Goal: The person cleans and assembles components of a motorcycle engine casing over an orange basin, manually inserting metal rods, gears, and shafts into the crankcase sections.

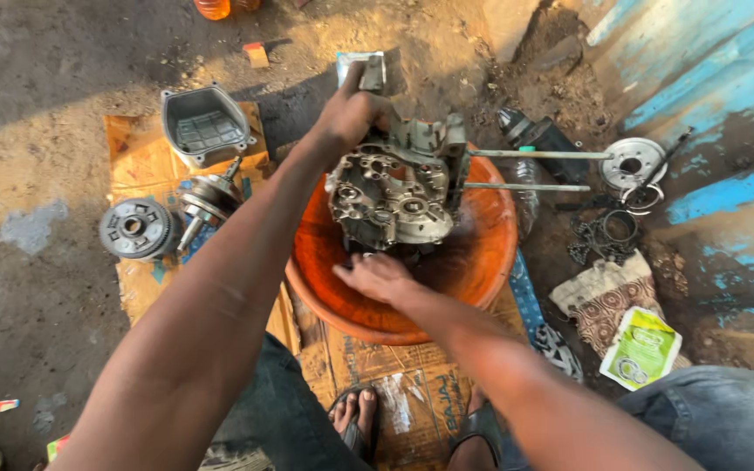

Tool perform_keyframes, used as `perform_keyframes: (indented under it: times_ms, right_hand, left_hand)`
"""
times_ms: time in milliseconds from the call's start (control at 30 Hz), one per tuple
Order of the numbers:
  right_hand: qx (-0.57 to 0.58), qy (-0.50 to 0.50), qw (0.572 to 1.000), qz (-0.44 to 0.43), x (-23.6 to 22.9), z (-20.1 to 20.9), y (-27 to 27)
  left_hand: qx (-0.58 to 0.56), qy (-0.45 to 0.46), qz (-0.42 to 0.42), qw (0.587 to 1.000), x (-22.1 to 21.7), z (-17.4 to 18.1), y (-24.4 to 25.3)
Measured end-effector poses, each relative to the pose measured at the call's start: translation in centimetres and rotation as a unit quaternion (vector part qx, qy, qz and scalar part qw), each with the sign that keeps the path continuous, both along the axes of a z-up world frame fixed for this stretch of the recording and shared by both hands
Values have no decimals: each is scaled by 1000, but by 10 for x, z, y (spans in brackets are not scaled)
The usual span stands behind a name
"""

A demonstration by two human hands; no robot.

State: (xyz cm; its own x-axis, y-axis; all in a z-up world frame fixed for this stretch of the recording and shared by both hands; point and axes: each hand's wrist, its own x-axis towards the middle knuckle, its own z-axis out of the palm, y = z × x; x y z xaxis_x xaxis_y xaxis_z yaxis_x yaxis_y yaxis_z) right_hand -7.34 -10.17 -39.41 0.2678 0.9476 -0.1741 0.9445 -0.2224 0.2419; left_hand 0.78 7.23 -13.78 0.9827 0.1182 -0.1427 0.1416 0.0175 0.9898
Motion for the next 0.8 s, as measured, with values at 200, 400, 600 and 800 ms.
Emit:
perform_keyframes:
  times_ms: [200, 400, 600, 800]
  right_hand:
    - [51, -70, 992, -93, -1, -66, 42]
    - [71, -130, 978, -144, 2, -74, 66]
    - [-34, 24, 982, -183, -2, -46, 62]
    - [-100, 233, 957, -139, 0, 35, -2]
  left_hand:
    - [-41, -31, -18, 999, -12, 6, -3]
    - [-22, 4, -38, 999, -20, 19, -16]
    - [47, -25, -52, 997, -9, 2, -17]
    - [58, -65, -71, 994, 13, -20, -8]
